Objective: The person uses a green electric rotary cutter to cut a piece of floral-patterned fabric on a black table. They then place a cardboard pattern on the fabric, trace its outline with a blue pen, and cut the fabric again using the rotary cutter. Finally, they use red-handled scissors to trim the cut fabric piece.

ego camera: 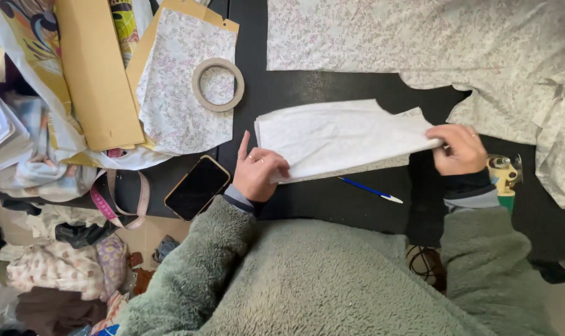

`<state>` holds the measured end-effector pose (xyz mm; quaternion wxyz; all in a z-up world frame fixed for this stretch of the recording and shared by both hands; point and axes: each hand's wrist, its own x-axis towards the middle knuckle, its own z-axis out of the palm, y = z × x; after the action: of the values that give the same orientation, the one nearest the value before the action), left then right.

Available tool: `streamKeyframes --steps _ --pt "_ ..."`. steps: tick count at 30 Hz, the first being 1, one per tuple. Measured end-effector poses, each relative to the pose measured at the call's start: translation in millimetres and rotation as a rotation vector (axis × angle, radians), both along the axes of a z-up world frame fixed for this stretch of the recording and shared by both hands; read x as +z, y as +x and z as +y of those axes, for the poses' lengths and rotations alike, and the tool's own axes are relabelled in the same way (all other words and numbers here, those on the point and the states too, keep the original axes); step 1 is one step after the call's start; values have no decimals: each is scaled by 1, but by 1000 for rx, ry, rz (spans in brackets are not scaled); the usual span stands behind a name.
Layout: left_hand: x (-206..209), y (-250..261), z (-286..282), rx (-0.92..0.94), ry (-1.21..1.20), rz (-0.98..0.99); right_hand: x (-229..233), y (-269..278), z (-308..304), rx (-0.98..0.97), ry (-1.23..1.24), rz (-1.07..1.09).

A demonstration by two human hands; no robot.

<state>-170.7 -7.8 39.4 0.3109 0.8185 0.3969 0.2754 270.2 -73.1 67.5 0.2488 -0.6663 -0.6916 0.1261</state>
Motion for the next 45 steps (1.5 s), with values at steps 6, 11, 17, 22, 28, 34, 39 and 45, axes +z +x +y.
streamKeyframes --steps 6,11,17,22,28,34,39,45 --pt "-35 -17 -16 -16 174 213 -37 6 -36 45 -80 -156" --pt "-33 -23 -25 -70 104 221 -58 19 -19 -204 -164 3" --pt "-23 -31 -33 -16 152 265 -111 40 21 -366 -317 52" --pt "-2 -52 -34 45 -28 311 -90 24 35 -229 -558 -83" --pt "-27 -48 -20 287 -1341 -847 28 -176 57 -193 -548 345" --pt "-156 -12 -38 420 -1375 -928 15 -182 34 -217 -749 470" --pt "-82 -32 -27 309 -729 -484 -50 -64 -43 -91 -922 -133" --pt "-18 -80 69 468 206 296 -119 -49 -117 -166 -973 -262"
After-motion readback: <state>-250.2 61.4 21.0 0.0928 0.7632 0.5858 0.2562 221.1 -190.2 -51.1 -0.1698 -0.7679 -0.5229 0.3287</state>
